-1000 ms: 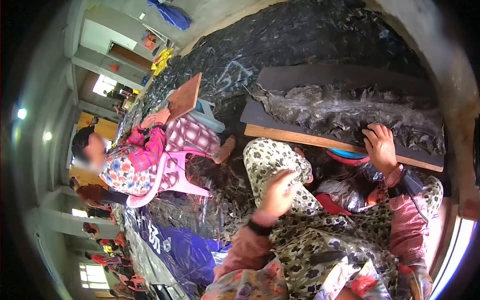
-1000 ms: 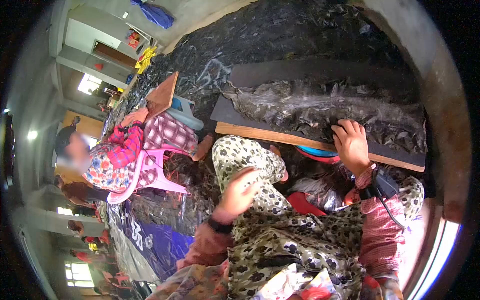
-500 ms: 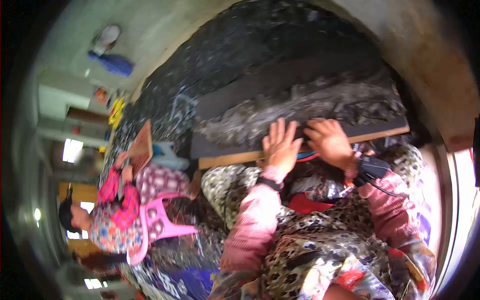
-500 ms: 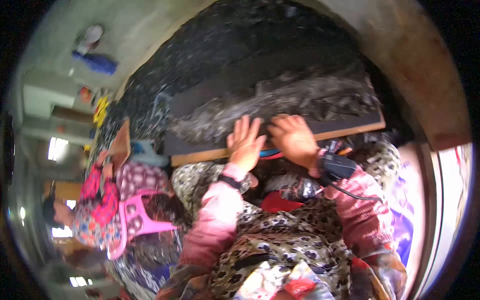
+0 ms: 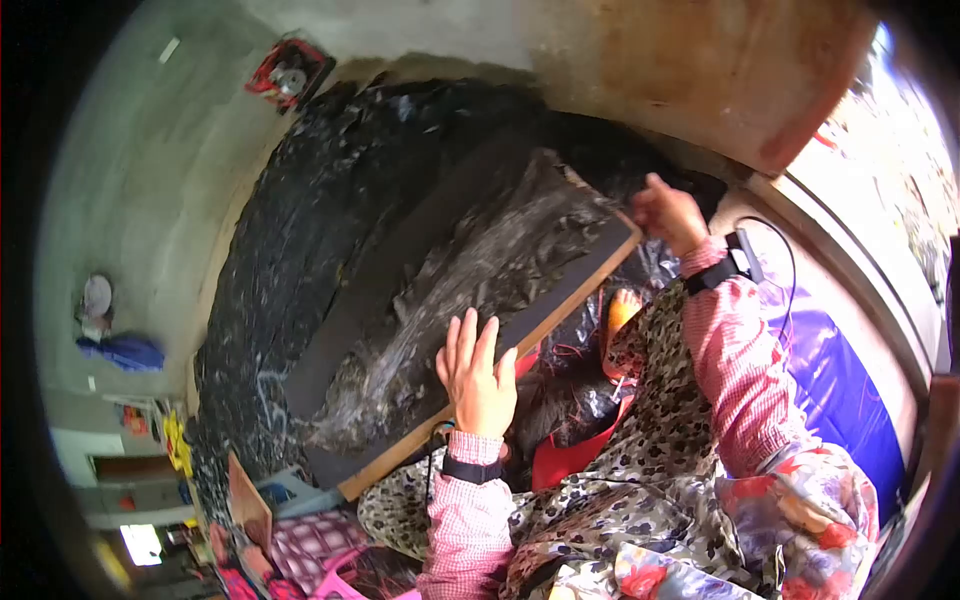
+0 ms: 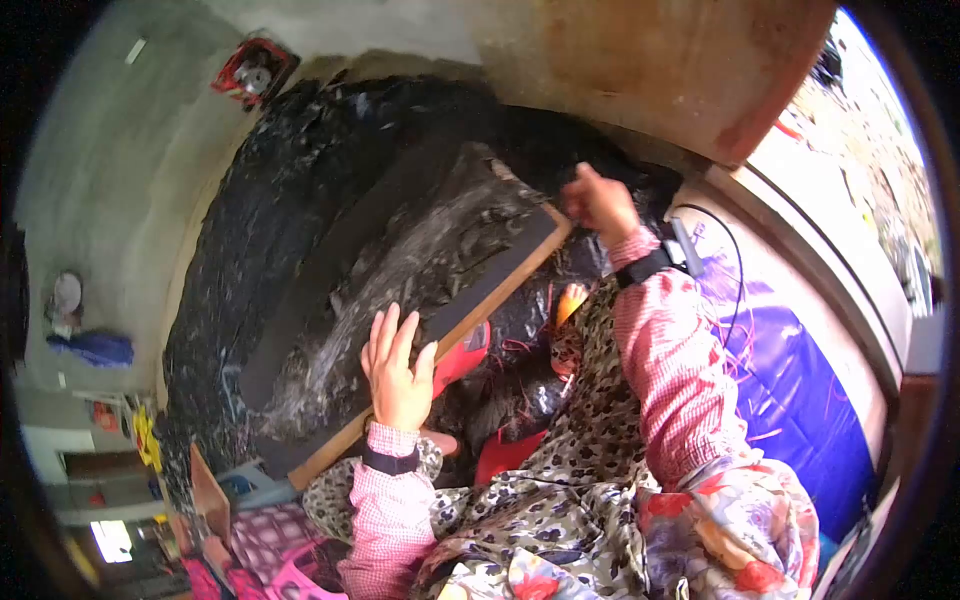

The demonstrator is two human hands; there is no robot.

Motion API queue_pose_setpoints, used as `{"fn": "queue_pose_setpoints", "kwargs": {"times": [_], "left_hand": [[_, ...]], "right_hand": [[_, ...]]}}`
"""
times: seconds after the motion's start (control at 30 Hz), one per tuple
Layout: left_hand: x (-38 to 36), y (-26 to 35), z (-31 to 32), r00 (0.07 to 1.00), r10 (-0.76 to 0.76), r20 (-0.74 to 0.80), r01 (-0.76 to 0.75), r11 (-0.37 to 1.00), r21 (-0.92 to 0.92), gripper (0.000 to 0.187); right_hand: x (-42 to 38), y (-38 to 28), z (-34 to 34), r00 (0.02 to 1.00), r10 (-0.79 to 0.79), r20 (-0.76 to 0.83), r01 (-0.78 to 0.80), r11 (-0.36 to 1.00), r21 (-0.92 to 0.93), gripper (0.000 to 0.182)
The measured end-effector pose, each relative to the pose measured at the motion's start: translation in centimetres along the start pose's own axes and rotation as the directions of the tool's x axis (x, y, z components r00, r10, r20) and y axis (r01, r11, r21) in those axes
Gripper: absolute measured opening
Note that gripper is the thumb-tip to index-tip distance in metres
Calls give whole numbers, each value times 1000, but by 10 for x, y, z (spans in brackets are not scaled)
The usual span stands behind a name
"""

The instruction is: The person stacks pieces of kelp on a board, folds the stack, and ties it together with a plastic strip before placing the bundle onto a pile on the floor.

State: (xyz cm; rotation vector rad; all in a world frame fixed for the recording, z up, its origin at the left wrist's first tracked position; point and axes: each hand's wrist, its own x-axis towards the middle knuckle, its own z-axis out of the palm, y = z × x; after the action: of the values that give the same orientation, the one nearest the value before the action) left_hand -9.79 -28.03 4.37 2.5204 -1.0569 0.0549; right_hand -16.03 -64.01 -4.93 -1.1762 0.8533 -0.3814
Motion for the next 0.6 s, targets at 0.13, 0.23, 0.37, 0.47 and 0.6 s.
{"fn": "queue_pose_setpoints", "kwargs": {"times": [0.13, 0.23, 0.37, 0.47, 0.6], "left_hand": [[41, 25, 13, 989, 136, 54, -134, 990, -51, 40], [70, 39, 34, 983, 186, 13, -183, 976, -116, 29], [98, 48, 47, 995, 79, -60, -84, 994, -71, 23], [105, 42, 52, 984, 113, -134, -117, 993, -18, 23], [104, 32, 48, 996, -53, -75, 46, 994, -101, 26]], "right_hand": [[-3, 39, 25, 839, 281, 466, -428, 869, 247, 79], [-2, 23, 38, 774, 240, 586, -531, 751, 393, 90], [11, 15, 48, 823, 272, 499, -530, 684, 502, 63], [21, 18, 50, 863, 263, 432, -475, 715, 513, 42], [16, 15, 50, 900, 269, 342, -419, 747, 515, 32]]}}
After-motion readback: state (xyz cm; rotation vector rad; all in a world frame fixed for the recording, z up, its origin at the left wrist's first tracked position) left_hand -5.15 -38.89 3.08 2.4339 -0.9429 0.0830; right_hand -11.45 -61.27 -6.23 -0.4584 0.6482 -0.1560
